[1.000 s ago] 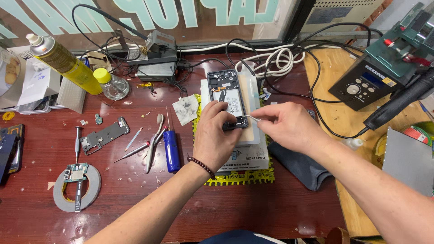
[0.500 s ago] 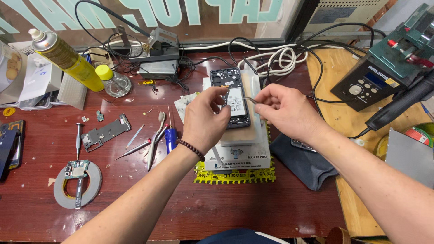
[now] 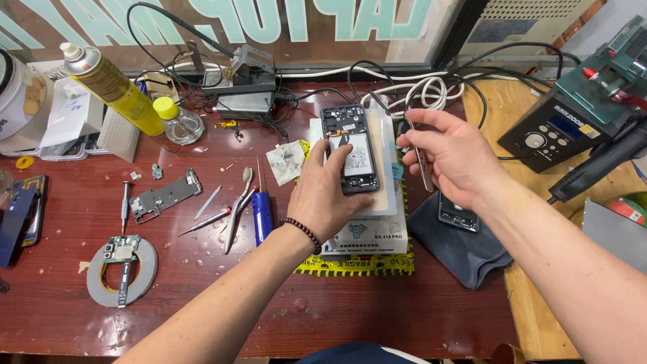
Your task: The person disassembles a smartphone, removes the battery and camera module, and reassembles the device. They use a plastic pry tool to separate components and handle the battery and camera module by hand.
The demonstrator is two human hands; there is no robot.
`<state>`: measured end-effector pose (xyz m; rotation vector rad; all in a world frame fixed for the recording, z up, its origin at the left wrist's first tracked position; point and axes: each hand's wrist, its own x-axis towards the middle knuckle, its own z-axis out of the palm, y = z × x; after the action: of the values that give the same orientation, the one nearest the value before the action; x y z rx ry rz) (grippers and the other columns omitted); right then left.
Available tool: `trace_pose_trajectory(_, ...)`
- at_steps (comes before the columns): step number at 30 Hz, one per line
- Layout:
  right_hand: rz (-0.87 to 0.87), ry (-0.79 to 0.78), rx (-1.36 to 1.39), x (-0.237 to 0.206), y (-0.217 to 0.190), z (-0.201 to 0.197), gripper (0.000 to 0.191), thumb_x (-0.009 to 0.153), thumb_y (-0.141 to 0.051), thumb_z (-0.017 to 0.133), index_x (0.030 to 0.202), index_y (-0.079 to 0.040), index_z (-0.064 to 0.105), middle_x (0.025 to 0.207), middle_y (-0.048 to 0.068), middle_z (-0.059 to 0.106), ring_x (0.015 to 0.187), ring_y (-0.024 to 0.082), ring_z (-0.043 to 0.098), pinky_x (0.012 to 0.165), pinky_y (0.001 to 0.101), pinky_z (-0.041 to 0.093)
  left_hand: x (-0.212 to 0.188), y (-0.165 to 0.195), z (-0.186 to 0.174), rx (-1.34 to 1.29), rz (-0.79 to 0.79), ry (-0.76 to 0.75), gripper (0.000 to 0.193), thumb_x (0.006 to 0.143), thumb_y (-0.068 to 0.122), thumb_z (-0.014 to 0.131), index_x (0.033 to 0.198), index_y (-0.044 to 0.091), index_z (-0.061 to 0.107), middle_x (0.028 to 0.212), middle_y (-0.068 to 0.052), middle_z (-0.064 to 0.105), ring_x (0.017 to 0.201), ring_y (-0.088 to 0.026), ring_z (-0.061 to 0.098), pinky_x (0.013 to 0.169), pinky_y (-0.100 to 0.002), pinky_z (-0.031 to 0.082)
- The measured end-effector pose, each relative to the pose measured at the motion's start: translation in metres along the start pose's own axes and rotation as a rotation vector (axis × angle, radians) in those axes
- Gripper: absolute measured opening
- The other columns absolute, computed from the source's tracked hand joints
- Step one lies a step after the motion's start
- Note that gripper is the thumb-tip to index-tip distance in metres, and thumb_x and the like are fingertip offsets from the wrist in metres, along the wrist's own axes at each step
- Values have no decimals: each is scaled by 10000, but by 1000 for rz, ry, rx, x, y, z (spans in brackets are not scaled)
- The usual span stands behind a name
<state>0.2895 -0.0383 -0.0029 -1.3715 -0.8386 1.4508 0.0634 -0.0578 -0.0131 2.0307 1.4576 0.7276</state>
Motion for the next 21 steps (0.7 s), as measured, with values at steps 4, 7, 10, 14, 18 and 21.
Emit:
trace_pose_trajectory(4,111,114,-51,5,19,-1,423,917,-83,671,1333,-48,604,930,79,703,713,139,647,603,290,521,5,-1,5,-35,-78,-3,838,637,238,915,1367,59,545,1437,-183,450,1201,-375,592,977,-444,521)
trace_pose_trajectory(7,93,85,14,4,29,1,413,927,-98,648,1330,-34,586,923,104,715,707,158,659,608,294,538,8,-1,8,-64,-82,20,851,617,224,923,1361,63,545,1427,-174,449,1176,-366,609,953,-442,534)
trace_pose_trajectory(10,31,94,-22,5,25,3,388,941,-129,645,1308,-24,571,943,101,700,705,178,656,591,316,540,13,-3,11,-70,-125,13,850,610,227,923,1360,85,549,1432,-152,453,1163,-349,624,945,-437,539)
trace_pose_trajectory(14,47,-28,218,7,7,0,330,938,-135,605,1244,-12,629,996,79,724,846,179,723,706,307,588,20,-6,15,-71,-105,42,858,606,232,937,1355,84,547,1425,-158,453,1171,-350,616,958,-433,531)
trace_pose_trajectory(18,13,-67,269,2,1,-4,250,933,-95,595,1180,-106,633,1019,7,716,953,136,714,755,286,565,24,-10,17,-74,-93,49,865,604,226,934,1364,86,544,1442,-159,445,1189,-349,614,981,-423,527)
trace_pose_trajectory(21,-66,-30,158,5,5,-2,184,1015,-206,612,1153,-85,630,996,8,695,931,135,686,716,281,530,30,-13,17,-72,-104,47,875,604,228,937,1369,84,536,1466,-162,425,1205,-355,601,990,-427,517)
